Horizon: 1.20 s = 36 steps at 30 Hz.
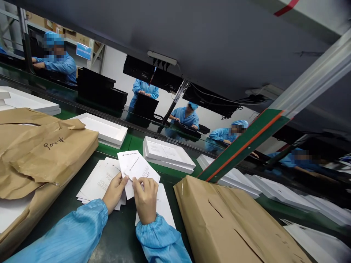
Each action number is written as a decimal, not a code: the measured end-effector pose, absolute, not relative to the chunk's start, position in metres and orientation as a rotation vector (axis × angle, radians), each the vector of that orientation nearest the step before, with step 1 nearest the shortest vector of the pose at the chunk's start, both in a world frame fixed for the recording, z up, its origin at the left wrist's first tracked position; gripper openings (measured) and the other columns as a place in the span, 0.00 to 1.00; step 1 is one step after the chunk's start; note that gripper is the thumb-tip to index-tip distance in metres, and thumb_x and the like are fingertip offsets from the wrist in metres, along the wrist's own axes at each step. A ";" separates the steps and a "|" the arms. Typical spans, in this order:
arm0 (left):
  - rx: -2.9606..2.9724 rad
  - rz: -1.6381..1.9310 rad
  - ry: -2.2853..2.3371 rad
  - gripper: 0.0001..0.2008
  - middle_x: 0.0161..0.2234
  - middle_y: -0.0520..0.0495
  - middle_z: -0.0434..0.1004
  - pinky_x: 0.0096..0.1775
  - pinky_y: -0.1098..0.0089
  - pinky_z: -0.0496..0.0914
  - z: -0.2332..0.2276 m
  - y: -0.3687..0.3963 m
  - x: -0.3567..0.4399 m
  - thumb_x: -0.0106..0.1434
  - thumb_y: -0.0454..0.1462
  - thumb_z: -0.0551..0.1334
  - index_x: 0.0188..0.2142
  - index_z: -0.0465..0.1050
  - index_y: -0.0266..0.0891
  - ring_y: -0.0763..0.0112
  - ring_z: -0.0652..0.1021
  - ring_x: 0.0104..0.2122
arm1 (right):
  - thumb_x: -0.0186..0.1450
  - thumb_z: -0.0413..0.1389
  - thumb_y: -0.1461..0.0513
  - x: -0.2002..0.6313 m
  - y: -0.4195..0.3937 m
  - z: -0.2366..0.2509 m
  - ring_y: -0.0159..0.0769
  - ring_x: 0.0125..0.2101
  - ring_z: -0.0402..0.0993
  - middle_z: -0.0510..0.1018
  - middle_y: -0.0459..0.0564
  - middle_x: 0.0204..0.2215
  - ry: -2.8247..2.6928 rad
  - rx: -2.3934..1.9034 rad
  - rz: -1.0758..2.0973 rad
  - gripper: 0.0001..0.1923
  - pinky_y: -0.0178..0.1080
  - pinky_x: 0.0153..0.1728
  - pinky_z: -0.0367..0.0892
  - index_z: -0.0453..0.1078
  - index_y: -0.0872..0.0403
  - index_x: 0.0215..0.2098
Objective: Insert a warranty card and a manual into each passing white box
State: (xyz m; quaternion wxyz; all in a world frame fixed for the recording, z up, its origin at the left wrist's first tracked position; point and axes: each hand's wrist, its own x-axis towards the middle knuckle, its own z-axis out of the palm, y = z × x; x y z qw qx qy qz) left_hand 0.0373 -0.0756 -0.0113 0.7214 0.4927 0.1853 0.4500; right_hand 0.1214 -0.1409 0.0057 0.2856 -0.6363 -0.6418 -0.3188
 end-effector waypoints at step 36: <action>1.073 1.367 0.889 0.18 0.38 0.42 0.70 0.39 0.64 0.63 -0.019 -0.021 0.015 0.51 0.46 0.53 0.38 0.63 0.35 0.63 0.71 0.38 | 0.49 0.56 0.59 0.162 -0.115 0.034 0.20 0.13 0.57 0.66 0.41 0.15 -0.651 -1.212 0.886 0.12 0.25 0.12 0.50 0.56 0.55 0.19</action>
